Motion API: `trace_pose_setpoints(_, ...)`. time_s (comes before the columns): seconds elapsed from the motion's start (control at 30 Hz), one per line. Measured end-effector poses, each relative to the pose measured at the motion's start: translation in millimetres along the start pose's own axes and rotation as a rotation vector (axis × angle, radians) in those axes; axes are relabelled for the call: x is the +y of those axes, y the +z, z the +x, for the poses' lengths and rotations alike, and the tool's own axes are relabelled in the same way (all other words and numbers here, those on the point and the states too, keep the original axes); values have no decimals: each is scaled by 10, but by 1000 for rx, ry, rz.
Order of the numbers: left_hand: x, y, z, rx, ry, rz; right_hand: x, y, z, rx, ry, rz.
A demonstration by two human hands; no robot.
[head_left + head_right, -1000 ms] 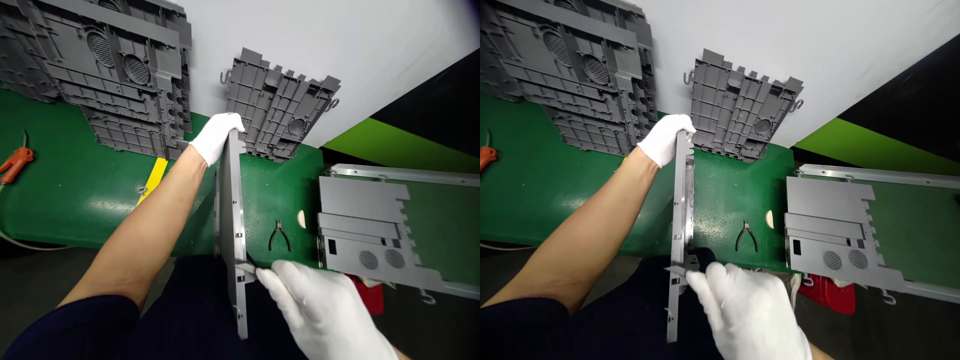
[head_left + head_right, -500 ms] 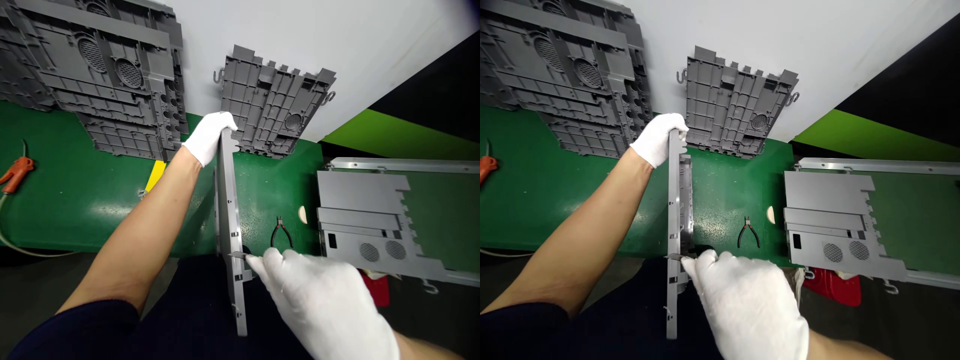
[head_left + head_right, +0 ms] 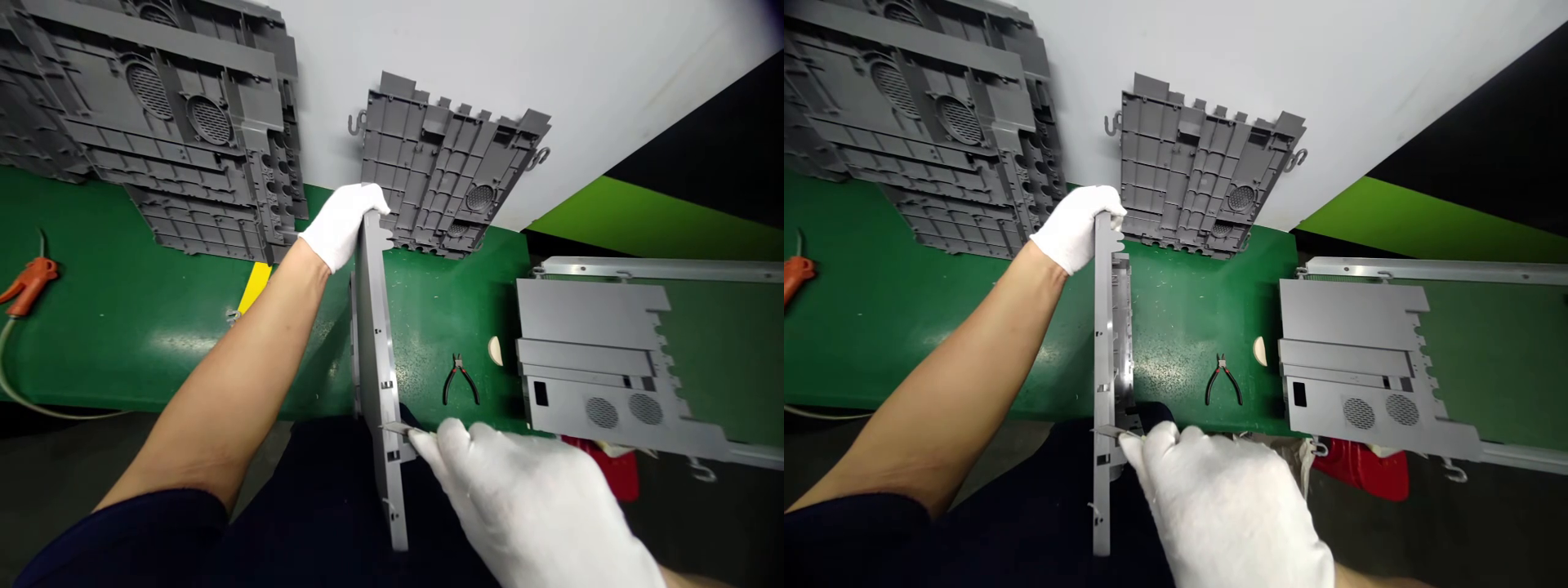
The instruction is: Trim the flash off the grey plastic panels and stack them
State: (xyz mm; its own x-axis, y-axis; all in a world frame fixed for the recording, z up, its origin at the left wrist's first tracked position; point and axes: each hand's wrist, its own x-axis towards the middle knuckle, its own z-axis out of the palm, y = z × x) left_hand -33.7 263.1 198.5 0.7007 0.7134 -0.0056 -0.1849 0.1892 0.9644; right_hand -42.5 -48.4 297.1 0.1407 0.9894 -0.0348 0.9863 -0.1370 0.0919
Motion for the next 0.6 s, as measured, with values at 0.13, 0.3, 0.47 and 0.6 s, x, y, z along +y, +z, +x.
trace_pose_setpoints(0.13, 15, 16, -6, 6, -29, 10, 20, -1, -2, -37, 23, 38)
trace_pose_setpoints(0.3, 22, 28, -17, -37, -29, -22, 43, 12, -12, -63, 17, 80)
trace_pose_setpoints(0.47, 19, 18, -12, -19, -20, -13, 49, 21, -99, -35, -20, 222)
trace_pose_setpoints(0.6, 5, 7, -5, -4, -40, -20, 87, 54, -25, -50, 175, 493)
